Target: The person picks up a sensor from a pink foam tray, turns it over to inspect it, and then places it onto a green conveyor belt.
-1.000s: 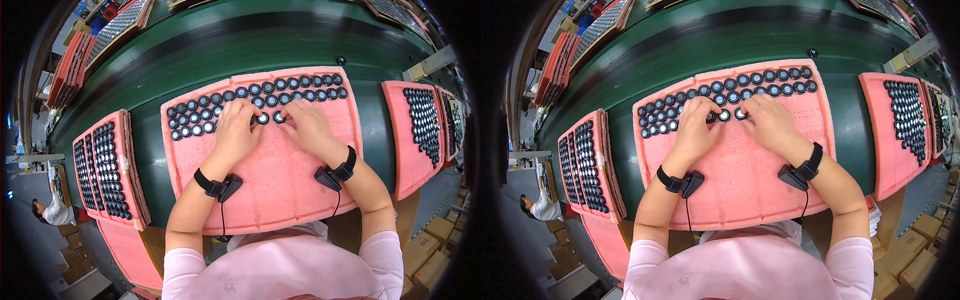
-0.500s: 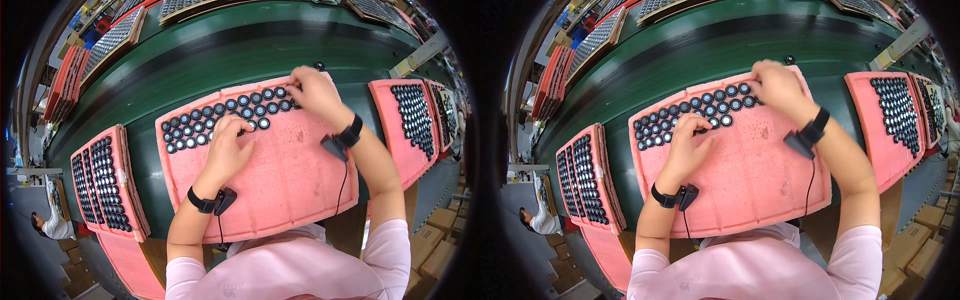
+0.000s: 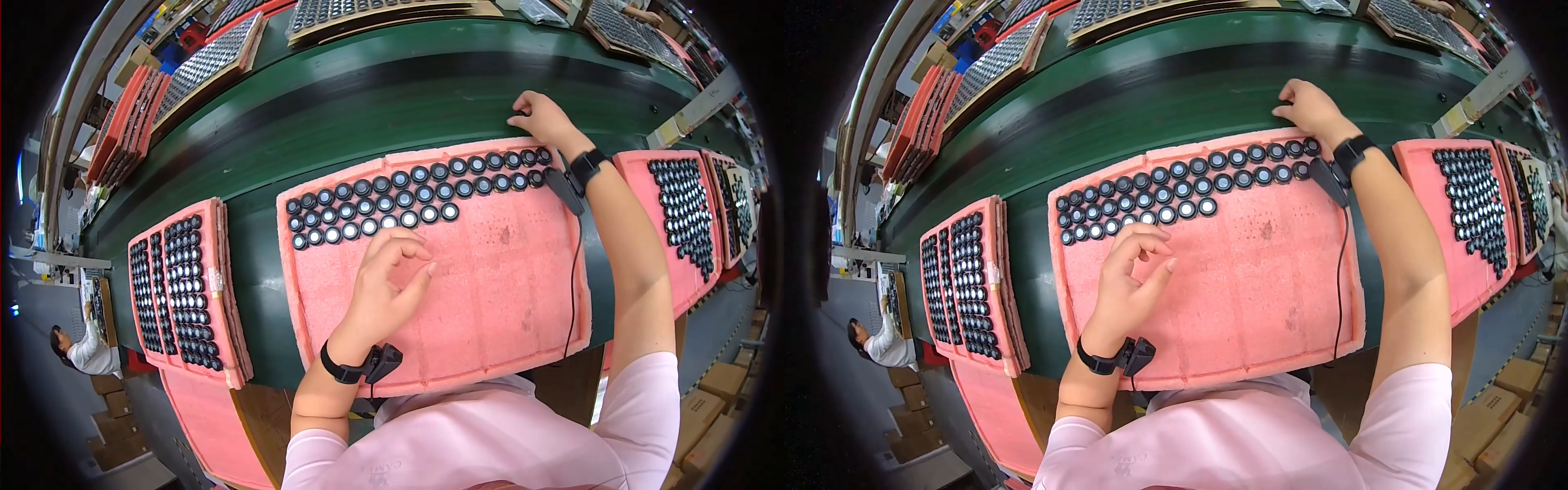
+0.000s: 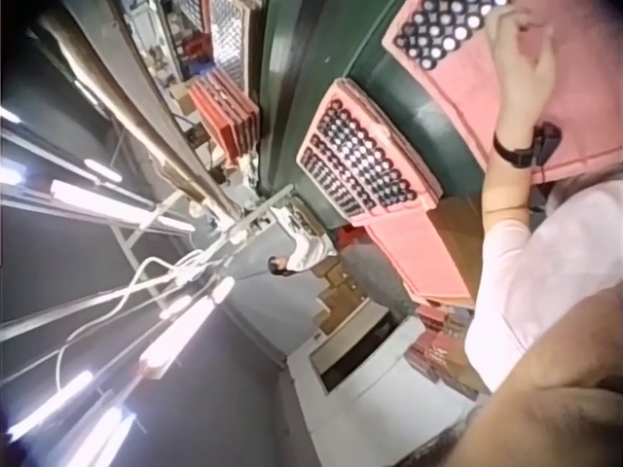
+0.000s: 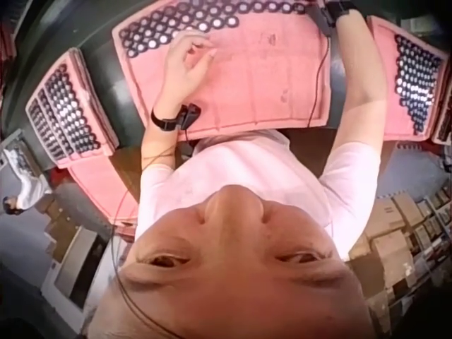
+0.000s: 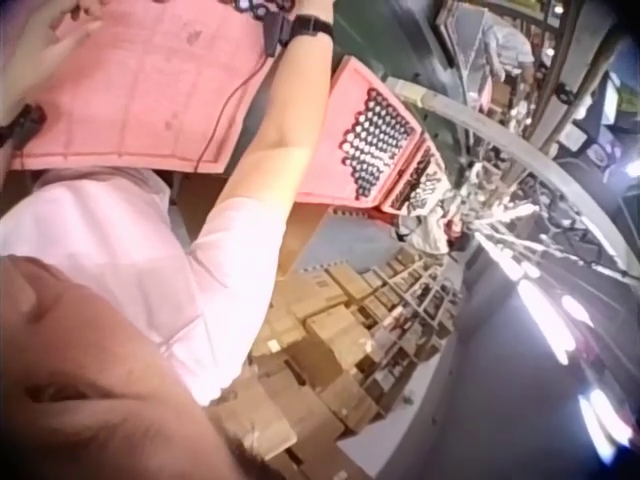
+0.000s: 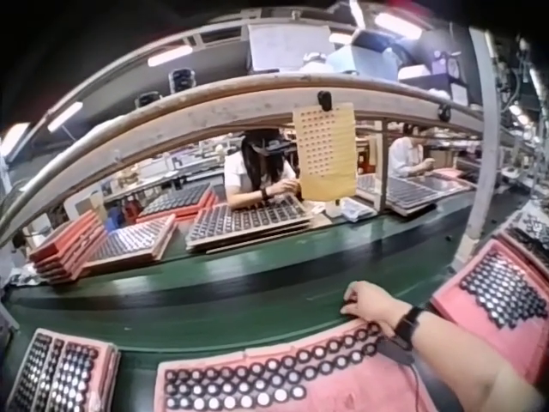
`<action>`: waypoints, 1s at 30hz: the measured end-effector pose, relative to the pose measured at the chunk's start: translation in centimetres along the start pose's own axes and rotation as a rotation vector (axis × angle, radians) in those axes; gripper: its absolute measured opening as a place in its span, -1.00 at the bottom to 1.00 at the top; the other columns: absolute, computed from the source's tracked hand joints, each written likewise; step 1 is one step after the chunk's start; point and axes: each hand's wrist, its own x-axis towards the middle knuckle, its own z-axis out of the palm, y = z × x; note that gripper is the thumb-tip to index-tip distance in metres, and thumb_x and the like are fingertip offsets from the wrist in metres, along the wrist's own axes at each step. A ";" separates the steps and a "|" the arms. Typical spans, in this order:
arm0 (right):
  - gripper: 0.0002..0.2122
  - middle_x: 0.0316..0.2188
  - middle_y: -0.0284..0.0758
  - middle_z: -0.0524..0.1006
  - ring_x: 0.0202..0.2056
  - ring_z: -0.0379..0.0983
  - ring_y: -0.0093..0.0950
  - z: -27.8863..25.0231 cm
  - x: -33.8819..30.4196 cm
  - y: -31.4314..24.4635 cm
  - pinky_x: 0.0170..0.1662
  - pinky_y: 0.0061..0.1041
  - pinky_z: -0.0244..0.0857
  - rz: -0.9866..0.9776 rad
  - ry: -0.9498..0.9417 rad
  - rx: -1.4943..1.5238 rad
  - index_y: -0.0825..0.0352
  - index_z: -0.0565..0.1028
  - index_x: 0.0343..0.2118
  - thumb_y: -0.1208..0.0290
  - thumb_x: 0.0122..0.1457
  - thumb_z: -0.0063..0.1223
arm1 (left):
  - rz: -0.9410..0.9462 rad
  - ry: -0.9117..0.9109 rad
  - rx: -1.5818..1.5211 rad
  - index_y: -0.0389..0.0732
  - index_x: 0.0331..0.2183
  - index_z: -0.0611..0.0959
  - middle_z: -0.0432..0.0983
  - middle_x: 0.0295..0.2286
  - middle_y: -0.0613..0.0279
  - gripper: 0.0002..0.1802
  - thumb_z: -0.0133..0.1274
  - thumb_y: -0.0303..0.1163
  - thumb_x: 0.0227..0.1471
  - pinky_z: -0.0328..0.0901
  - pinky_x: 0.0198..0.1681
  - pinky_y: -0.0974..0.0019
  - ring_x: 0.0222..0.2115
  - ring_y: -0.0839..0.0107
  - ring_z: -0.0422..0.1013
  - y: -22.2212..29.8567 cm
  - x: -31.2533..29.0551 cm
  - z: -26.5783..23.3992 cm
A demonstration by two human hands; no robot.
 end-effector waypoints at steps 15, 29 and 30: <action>-0.74 -0.17 -0.29 0.56 -0.21 0.50 -0.55 5.6 -22.5 -14.2 -0.13 -0.56 0.41 -0.297 -0.361 1.377 0.38 0.50 -0.10 0.68 0.12 0.11 | -0.018 0.173 -0.141 -0.27 -0.36 0.57 0.46 -0.21 0.18 -0.85 0.14 -0.63 -0.06 0.26 -0.20 0.42 -0.22 0.44 0.38 -0.3 -1.9 -1.9; -0.71 -0.22 -0.22 0.49 -0.19 0.47 -0.32 6.0 -22.8 -13.2 -0.13 -0.38 0.37 -0.775 0.108 0.807 0.34 0.53 -0.24 0.67 -0.10 0.24 | -0.012 -0.032 -0.015 -0.31 -0.27 0.55 0.47 -0.24 0.07 -0.65 0.29 -0.52 -0.18 0.33 -0.10 0.24 -0.18 0.18 0.42 0.7 -1.9 -0.1; -0.70 -0.22 -0.22 0.49 -0.19 0.46 -0.30 6.1 -22.8 -13.1 -0.12 -0.37 0.36 -0.798 0.145 0.760 0.34 0.53 -0.25 0.68 -0.12 0.24 | -0.025 -0.058 0.013 -0.31 -0.26 0.55 0.47 -0.24 0.06 -0.62 0.30 -0.50 -0.19 0.33 -0.10 0.23 -0.18 0.15 0.42 0.7 -1.9 0.0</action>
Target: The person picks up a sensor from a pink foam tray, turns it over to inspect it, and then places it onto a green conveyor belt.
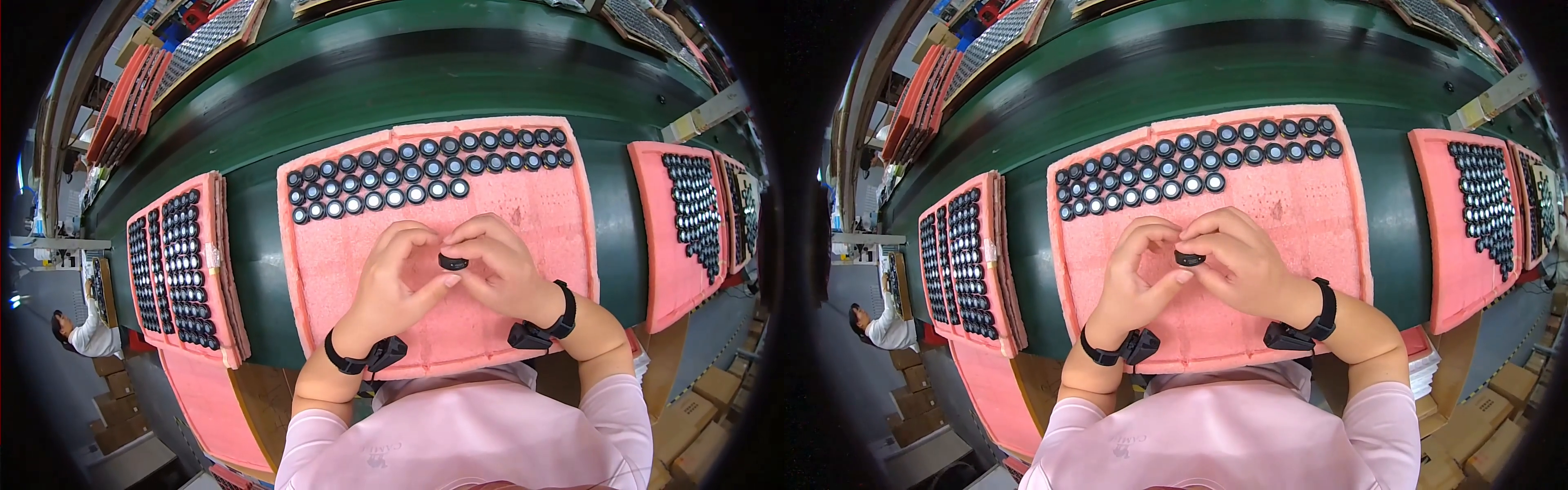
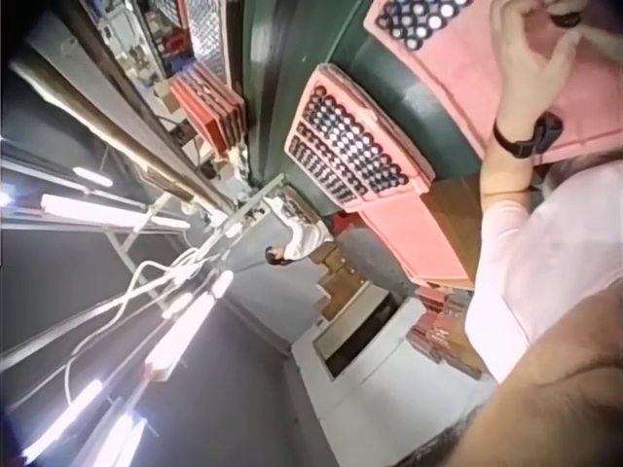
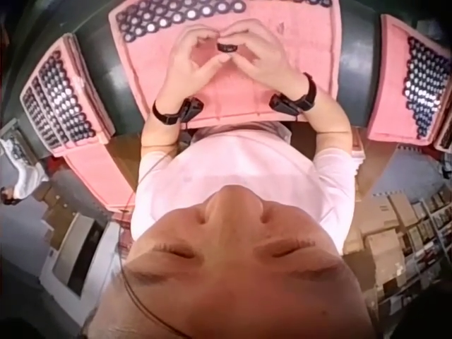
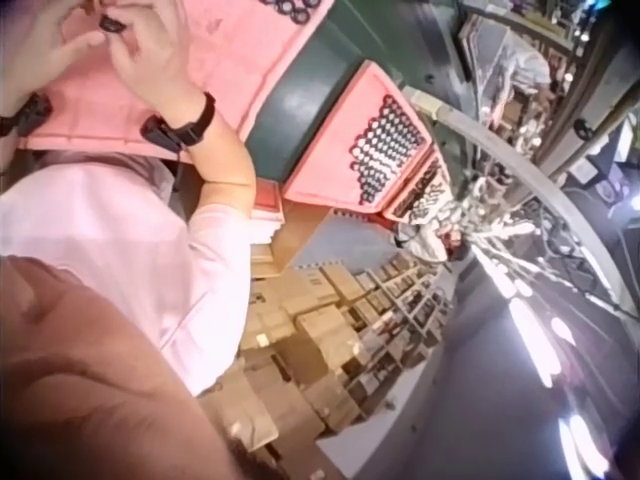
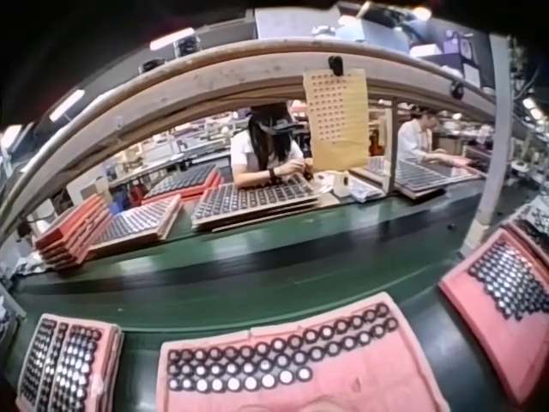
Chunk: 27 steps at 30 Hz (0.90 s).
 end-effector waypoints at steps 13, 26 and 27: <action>-0.64 -0.18 -0.23 0.45 -0.15 0.43 -0.34 -0.1 0.2 0.2 -0.05 -0.41 0.32 0.184 0.036 0.166 0.35 0.45 -0.15 0.77 -0.06 0.04 | 0.113 0.028 -0.039 -0.29 -0.17 0.54 0.45 -0.19 0.12 -0.56 0.23 -0.59 -0.20 0.30 -0.06 0.28 -0.15 0.27 0.40 -1.0 0.1 0.4; -0.81 -0.19 -0.33 0.46 -0.11 0.42 -0.56 -0.6 0.0 -0.1 0.02 -0.46 0.31 0.618 -0.048 0.792 0.42 0.43 -0.16 0.70 0.16 -0.01 | 0.115 0.052 -0.037 -0.29 -0.17 0.55 0.44 -0.22 0.09 -0.55 0.20 -0.64 -0.22 0.30 -0.06 0.28 -0.17 0.26 0.41 -1.1 -0.1 0.5; -0.81 -0.20 -0.32 0.47 -0.10 0.42 -0.55 -0.4 -0.2 0.0 0.01 -0.46 0.32 0.608 -0.039 0.789 0.42 0.43 -0.16 0.70 0.15 0.00 | 0.105 0.044 -0.034 -0.30 -0.17 0.55 0.44 -0.22 0.09 -0.55 0.20 -0.65 -0.22 0.31 -0.07 0.28 -0.17 0.26 0.41 -1.1 -0.2 0.4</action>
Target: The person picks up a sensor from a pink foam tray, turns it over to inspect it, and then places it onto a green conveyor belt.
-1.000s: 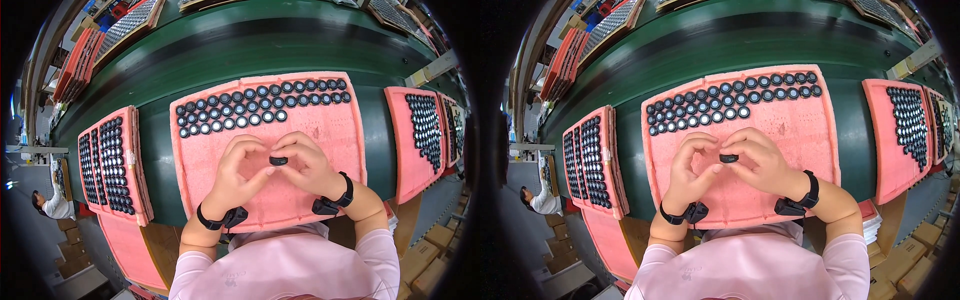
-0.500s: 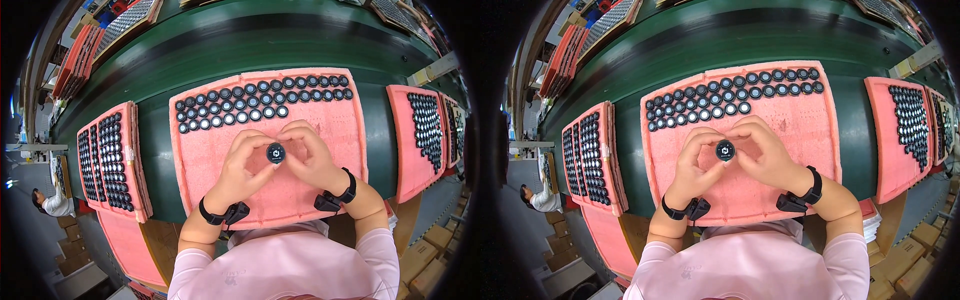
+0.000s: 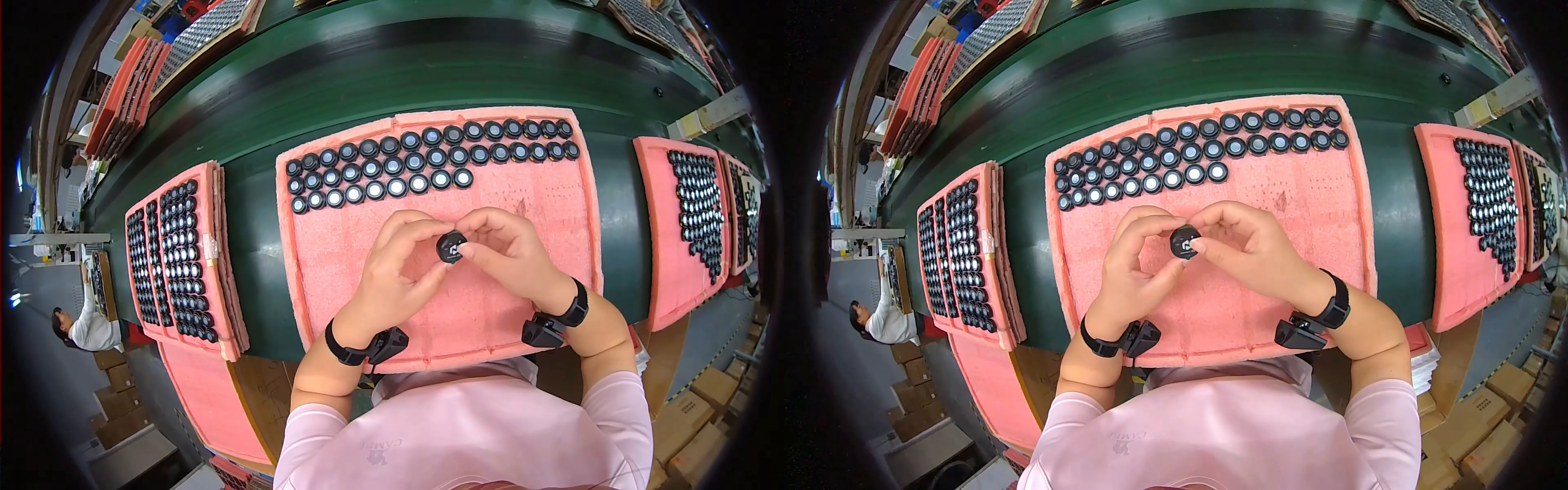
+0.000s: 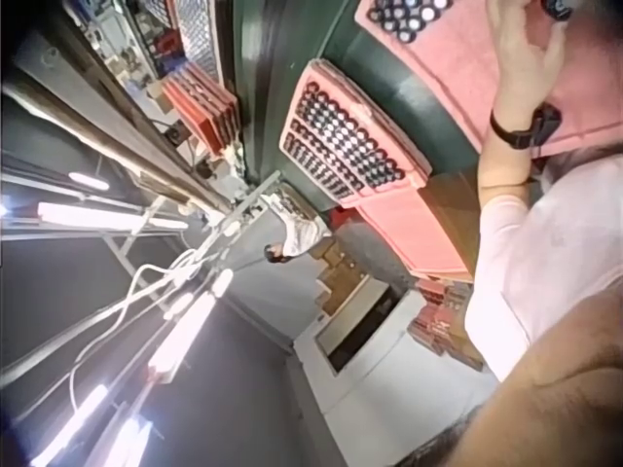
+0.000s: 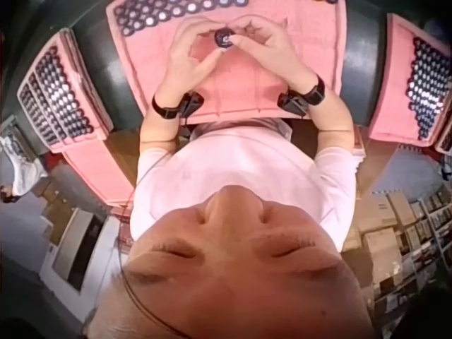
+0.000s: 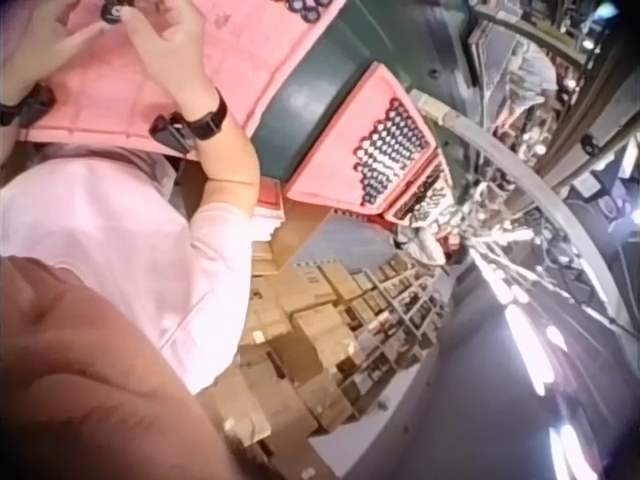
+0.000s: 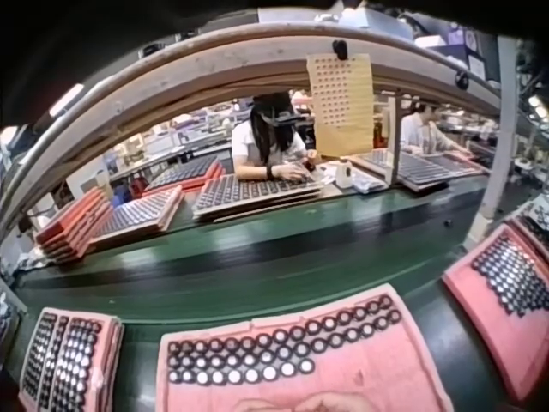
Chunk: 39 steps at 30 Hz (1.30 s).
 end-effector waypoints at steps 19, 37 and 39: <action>-0.76 -0.26 -0.26 0.54 -0.21 0.47 -0.35 -0.5 0.4 0.2 -0.11 -0.40 0.35 -0.501 -0.016 -0.518 0.35 0.50 -0.23 0.64 -0.01 0.19 | 0.154 0.019 -0.009 -0.36 -0.27 0.59 0.51 -0.32 0.05 -0.72 0.18 -0.67 -0.15 0.33 -0.17 0.29 -0.29 0.26 0.44 0.2 0.0 -0.7; -0.71 -0.32 -0.23 0.45 -0.29 0.42 -0.34 0.1 0.4 0.1 -0.20 -0.45 0.32 -0.490 0.061 -0.868 0.34 0.43 -0.27 0.72 -0.09 0.15 | -0.151 0.039 -0.127 -0.33 -0.19 0.56 0.51 -0.24 0.09 -0.76 0.13 -0.56 0.03 0.33 -0.11 0.36 -0.20 0.35 0.45 -0.7 -0.7 1.0; -0.70 -0.32 -0.23 0.45 -0.29 0.42 -0.33 0.2 0.4 0.2 -0.21 -0.43 0.32 -0.489 0.075 -0.853 0.34 0.44 -0.27 0.72 -0.12 0.16 | -0.208 0.042 -0.230 -0.33 -0.17 0.53 0.50 -0.23 0.12 -0.75 0.11 -0.55 0.07 0.32 -0.10 0.38 -0.19 0.39 0.44 -0.9 -0.8 1.4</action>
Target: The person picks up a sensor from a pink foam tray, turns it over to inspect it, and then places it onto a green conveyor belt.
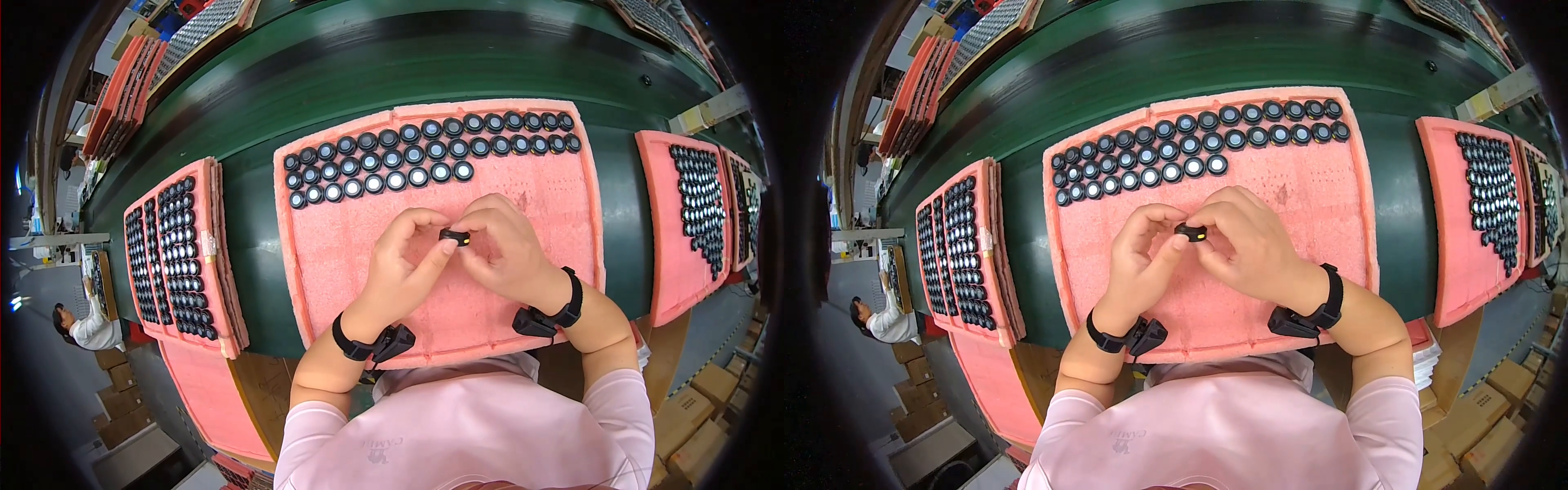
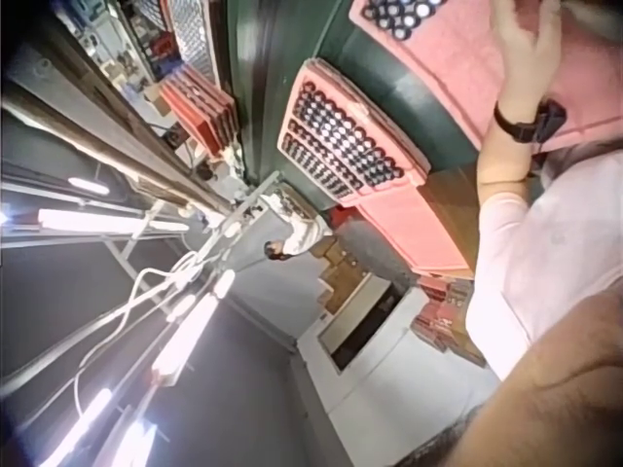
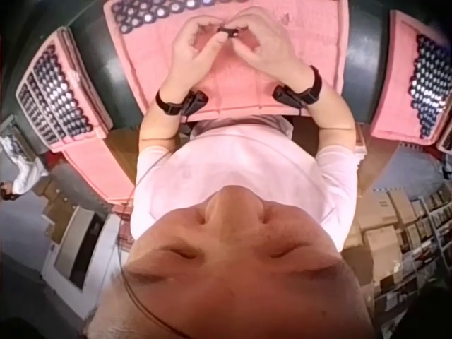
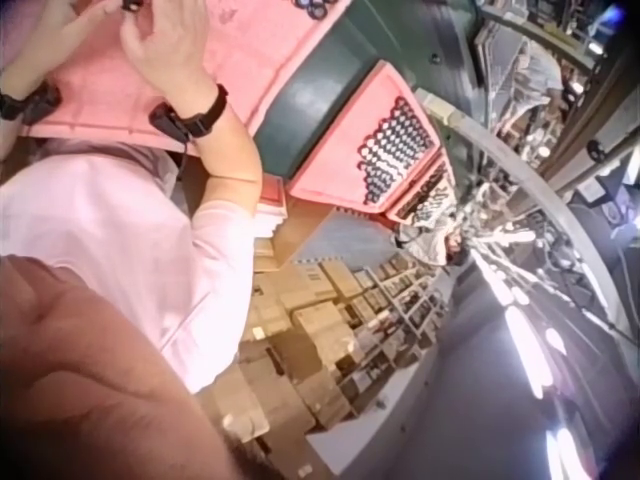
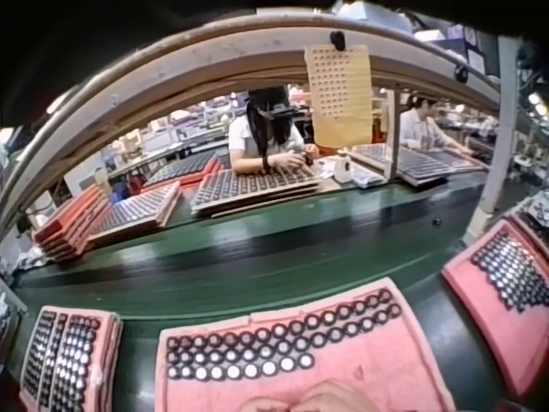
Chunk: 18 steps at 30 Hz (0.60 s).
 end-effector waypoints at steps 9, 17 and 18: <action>-0.67 -0.35 -0.25 0.44 -0.32 0.40 -0.28 0.2 0.3 0.7 -0.24 -0.35 0.29 -0.099 0.023 -0.041 0.33 0.45 -0.26 0.67 -0.17 0.21 | -0.223 -0.063 -0.400 -0.33 -0.05 0.41 0.47 -0.19 0.20 -0.73 -0.05 -0.55 0.20 0.28 -0.05 0.43 -0.16 0.53 0.39 -0.2 0.2 0.1; -0.68 -0.35 -0.25 0.44 -0.31 0.39 -0.26 0.3 0.2 1.0 -0.24 -0.34 0.29 -0.110 0.004 -0.097 0.32 0.46 -0.26 0.64 -0.15 0.22 | -0.168 -0.082 -0.356 -0.32 -0.07 0.39 0.46 -0.18 0.18 -0.75 -0.08 -0.59 0.20 0.29 -0.05 0.43 -0.14 0.52 0.39 -0.7 0.3 0.5; -0.68 -0.35 -0.25 0.44 -0.31 0.40 -0.26 0.3 0.2 1.0 -0.24 -0.34 0.29 -0.109 0.005 -0.101 0.32 0.46 -0.26 0.64 -0.15 0.22 | -0.159 -0.079 -0.352 -0.32 -0.07 0.39 0.46 -0.18 0.18 -0.76 -0.08 -0.59 0.20 0.29 -0.06 0.44 -0.14 0.52 0.39 -0.8 0.3 0.6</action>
